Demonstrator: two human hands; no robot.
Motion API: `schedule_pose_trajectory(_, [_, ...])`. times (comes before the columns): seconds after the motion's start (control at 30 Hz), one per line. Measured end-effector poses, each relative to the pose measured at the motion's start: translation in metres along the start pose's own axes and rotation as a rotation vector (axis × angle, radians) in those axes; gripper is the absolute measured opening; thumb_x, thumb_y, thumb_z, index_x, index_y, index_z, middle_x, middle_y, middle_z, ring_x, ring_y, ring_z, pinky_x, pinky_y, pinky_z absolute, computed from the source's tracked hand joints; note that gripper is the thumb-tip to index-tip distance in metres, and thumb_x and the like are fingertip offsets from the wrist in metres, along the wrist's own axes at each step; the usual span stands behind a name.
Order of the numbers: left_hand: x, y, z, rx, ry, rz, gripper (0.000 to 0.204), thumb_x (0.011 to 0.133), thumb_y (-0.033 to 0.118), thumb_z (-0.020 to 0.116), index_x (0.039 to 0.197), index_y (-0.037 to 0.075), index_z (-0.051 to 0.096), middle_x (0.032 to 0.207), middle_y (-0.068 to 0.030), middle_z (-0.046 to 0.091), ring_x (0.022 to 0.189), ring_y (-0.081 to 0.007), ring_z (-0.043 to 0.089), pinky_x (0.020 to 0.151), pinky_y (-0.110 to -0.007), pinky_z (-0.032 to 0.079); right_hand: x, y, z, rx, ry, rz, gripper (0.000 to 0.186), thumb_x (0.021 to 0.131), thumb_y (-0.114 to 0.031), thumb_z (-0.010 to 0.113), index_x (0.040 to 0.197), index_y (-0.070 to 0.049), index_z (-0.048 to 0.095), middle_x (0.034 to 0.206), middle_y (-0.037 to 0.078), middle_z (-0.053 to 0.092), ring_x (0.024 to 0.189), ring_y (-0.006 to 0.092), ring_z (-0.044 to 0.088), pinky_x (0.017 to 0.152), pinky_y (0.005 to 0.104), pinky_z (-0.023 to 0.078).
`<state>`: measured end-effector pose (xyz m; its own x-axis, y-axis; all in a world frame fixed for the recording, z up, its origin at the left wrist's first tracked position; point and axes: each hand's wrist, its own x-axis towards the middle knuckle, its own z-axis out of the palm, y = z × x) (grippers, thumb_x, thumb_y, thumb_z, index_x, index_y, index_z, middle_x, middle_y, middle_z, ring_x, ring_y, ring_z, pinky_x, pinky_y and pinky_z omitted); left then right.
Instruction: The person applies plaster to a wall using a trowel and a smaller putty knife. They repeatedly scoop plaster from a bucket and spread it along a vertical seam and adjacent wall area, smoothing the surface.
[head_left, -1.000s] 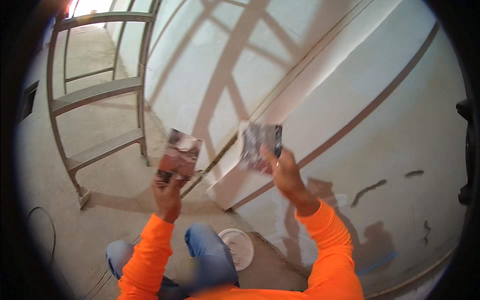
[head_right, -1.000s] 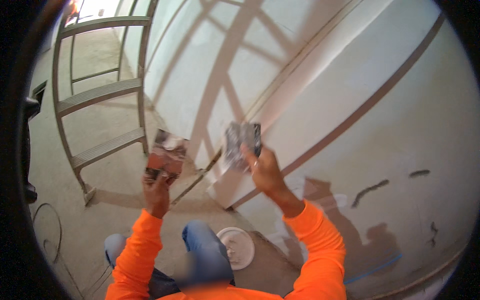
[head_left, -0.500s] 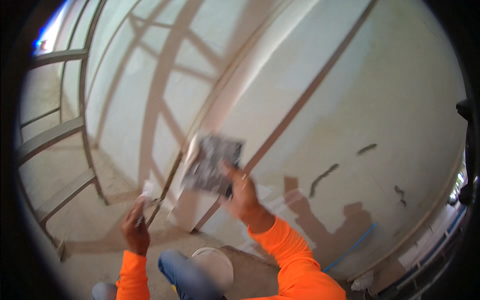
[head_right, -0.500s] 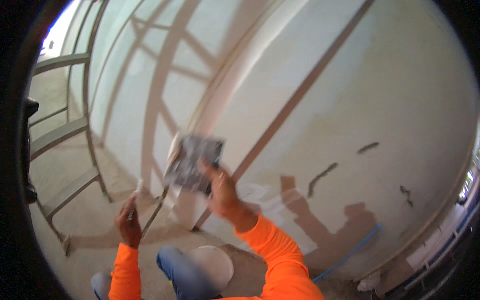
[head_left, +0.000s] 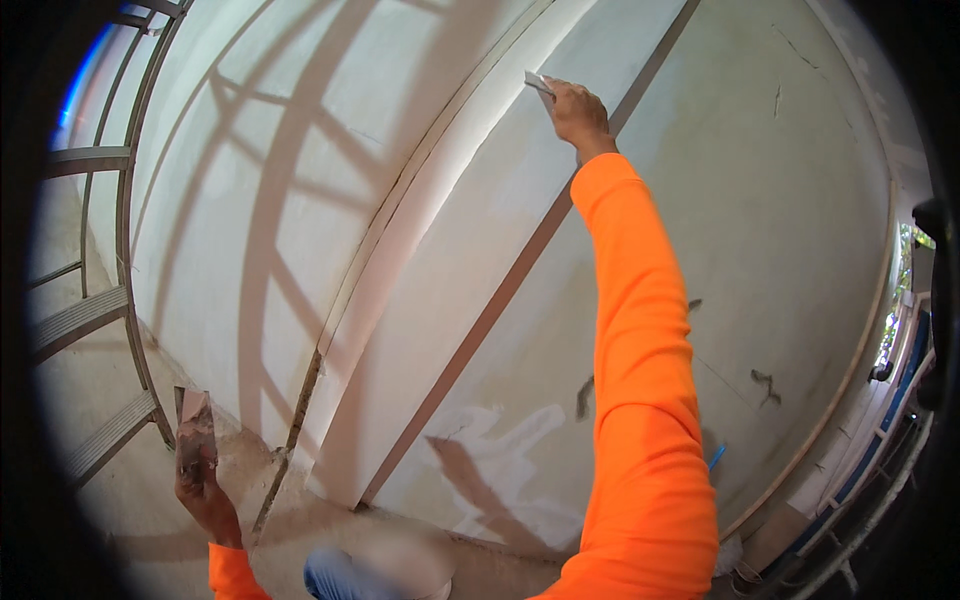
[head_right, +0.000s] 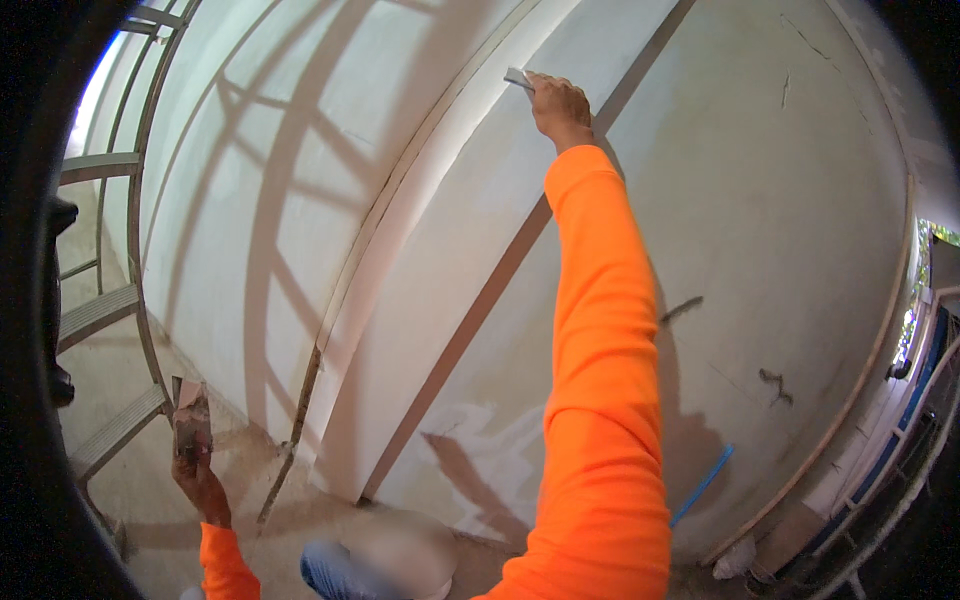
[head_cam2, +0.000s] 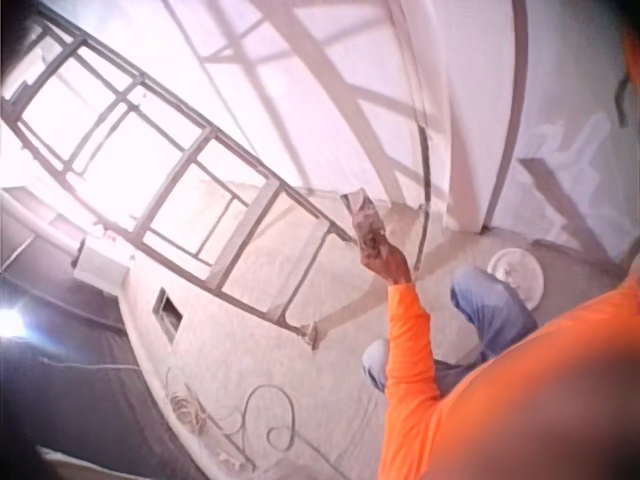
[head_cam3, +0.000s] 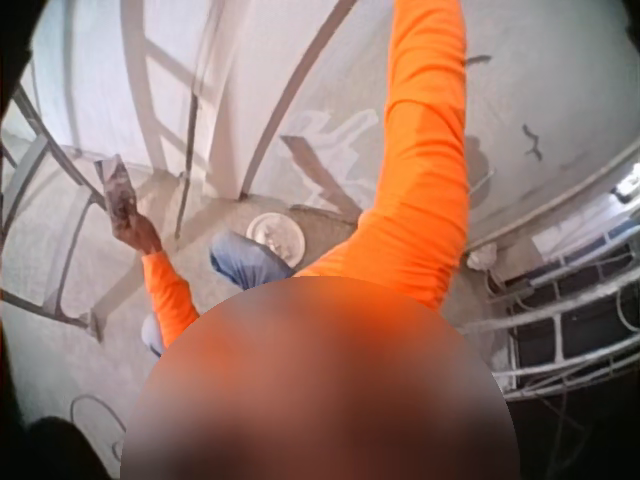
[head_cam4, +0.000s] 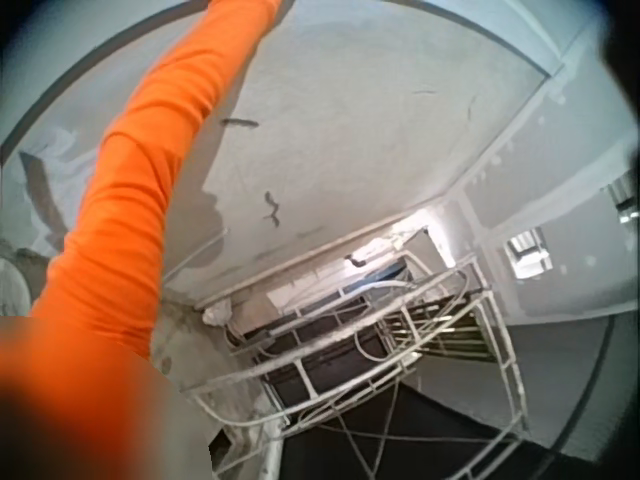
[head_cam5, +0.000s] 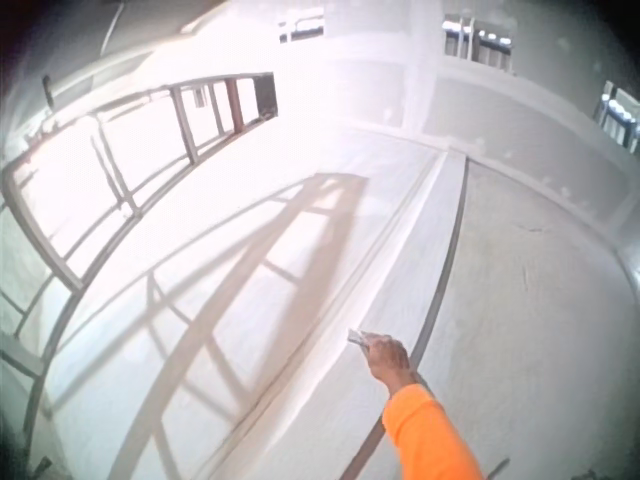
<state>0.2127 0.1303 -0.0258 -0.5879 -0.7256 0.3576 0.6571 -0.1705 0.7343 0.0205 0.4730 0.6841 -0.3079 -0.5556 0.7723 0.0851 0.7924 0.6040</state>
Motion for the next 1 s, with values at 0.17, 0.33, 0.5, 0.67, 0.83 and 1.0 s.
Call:
schedule_pose_trajectory(0.17, [0.003,0.016,-0.003,0.026,0.086,0.014,0.028,0.105,0.008,0.067,0.13,-0.005,0.068,0.117,-0.0061,0.073,0.105,-0.0123,0.066,0.091,-0.028,0.052,-0.059,-0.02,0.02,-0.168,0.071,-0.145,0.042,0.106,-0.014,0.051,0.145,-0.02,0.065,0.141,0.006,0.069,0.128,0.0338,0.064,0.112,0.044,0.052])
schedule_pose_trajectory(0.33, [0.003,0.018,-0.006,0.017,0.096,-0.005,0.028,0.106,0.011,0.068,0.129,-0.005,0.068,0.117,-0.0058,0.073,0.105,-0.0122,0.066,0.093,-0.027,0.052,-0.042,-0.004,0.009,-0.086,-0.133,0.013,0.039,0.107,-0.014,0.049,0.144,-0.018,0.062,0.141,0.006,0.067,0.128,0.0313,0.063,0.112,0.0436,0.051])
schedule_pose_trajectory(0.5, [0.007,0.011,-0.007,0.034,0.092,0.036,0.031,0.106,0.011,0.068,0.132,-0.006,0.066,0.12,-0.0066,0.072,0.108,-0.0128,0.066,0.097,-0.028,0.052,-0.02,-0.004,0.008,-0.132,-0.076,0.045,0.048,0.106,-0.011,0.047,0.151,-0.023,0.057,0.146,0.004,0.065,0.132,0.0296,0.061,0.114,0.0424,0.051])
schedule_pose_trajectory(0.67, [0.003,0.011,-0.01,-0.022,0.112,0.015,0.032,0.105,0.008,0.068,0.134,-0.005,0.066,0.123,-0.008,0.073,0.108,-0.0139,0.068,0.097,-0.029,0.053,-0.04,-0.014,0.004,-0.107,-0.326,-0.048,0.043,0.106,-0.014,0.053,0.147,-0.021,0.061,0.141,0.005,0.067,0.127,0.03,0.064,0.109,0.0447,0.054])
schedule_pose_trajectory(0.83, [0.003,0.017,-0.013,0.092,0.07,-0.009,0.029,0.105,0.009,0.068,0.131,-0.005,0.068,0.122,-0.0091,0.074,0.109,-0.0141,0.068,0.096,-0.029,0.053,0.004,-0.002,0.006,-0.092,-0.086,-0.036,0.045,0.107,-0.012,0.051,0.15,-0.022,0.059,0.148,0.004,0.063,0.131,0.0296,0.062,0.111,0.0441,0.052])
schedule_pose_trajectory(1.0, [0.001,0.029,-0.007,0.052,0.086,0.019,0.029,0.106,0.011,0.068,0.13,-0.006,0.069,0.121,-0.0089,0.074,0.109,-0.0141,0.068,0.094,-0.029,0.054,-0.048,-0.004,0.043,-0.139,-0.01,-0.163,0.049,0.104,-0.009,0.057,0.15,-0.022,0.058,0.152,0.004,0.06,0.136,0.0301,0.059,0.116,0.0436,0.048])
